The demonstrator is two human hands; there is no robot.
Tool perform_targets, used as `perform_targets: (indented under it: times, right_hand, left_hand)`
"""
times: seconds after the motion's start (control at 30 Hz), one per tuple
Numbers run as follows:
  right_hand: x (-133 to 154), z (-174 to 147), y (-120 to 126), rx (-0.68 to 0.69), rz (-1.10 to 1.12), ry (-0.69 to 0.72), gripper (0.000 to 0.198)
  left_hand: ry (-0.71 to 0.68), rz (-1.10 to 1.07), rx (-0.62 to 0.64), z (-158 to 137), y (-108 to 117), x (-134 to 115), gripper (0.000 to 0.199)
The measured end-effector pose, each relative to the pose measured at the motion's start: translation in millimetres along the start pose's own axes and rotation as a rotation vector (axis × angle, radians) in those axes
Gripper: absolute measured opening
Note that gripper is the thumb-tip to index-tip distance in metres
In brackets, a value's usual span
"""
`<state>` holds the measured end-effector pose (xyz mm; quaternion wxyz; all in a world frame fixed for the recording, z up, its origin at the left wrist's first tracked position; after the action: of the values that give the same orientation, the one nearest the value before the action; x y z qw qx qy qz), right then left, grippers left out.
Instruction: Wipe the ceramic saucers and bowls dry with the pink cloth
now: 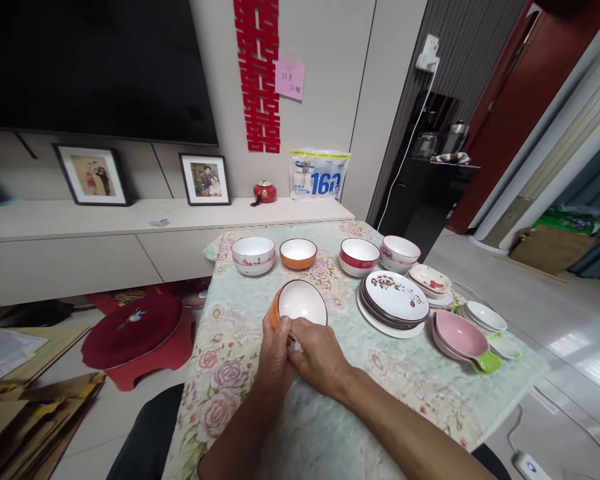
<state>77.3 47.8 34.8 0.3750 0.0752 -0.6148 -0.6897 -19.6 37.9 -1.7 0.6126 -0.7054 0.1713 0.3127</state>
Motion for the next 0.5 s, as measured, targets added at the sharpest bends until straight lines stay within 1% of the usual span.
perform_targets:
  times: [0.07, 0.1, 0.13, 0.2, 0.23, 0.3, 0.37, 0.43, 0.47, 0.5]
  right_hand:
    - [-8, -1, 2, 0.093, -0.037, 0.154, 0.026]
    - [-14, -2, 4, 0.144, -0.086, 0.223, 0.029]
    - [-20, -3, 7, 0.182, -0.146, 0.271, 0.029]
    - [-29, -5, 10, 0.217, -0.263, 0.302, 0.026]
    - [-31, -5, 11, 0.218, -0.304, 0.292, 0.025]
    - [-27, -6, 12, 0.200, -0.306, 0.238, 0.025]
    - [-16, -5, 10, 0.150, -0.217, 0.143, 0.023]
    - [-3, -3, 7, 0.053, -0.104, 0.020, 0.017]
    - [1, -2, 6, 0.011, -0.060, -0.023, 0.015]
    - [4, -1, 6, -0.015, -0.032, -0.037, 0.014]
  left_hand:
    - [0.041, 0.002, -0.015, 1, 1, -4, 0.055]
    - [0.085, 0.006, -0.024, 2, 1, -5, 0.054]
    - [0.137, 0.010, -0.034, 3, 1, -7, 0.054]
    - [0.207, 0.012, -0.055, 4, 0, -7, 0.057]
    - [0.213, 0.003, -0.061, 5, 0, -6, 0.059]
    - [0.169, -0.027, -0.069, 5, 0, -3, 0.064]
    - [0.083, -0.049, -0.046, 4, -1, 0, 0.069]
    - [0.012, -0.046, 0.003, 1, -3, 2, 0.072]
    - [-0.007, -0.037, 0.027, -1, -4, 2, 0.072]
    - [-0.017, -0.030, 0.042, -2, -5, 0, 0.070]
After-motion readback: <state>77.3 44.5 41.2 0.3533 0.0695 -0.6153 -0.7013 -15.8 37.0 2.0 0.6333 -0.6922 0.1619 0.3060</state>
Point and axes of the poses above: each hand's wrist, its own z-axis towards the middle knuckle, its own y-axis out of the back of the hand, x = y × z, the point moved 1 cm from there along z, towards the middle knuckle, and after that the axes turned 8 degrees about -z, right-handed, at the moved point
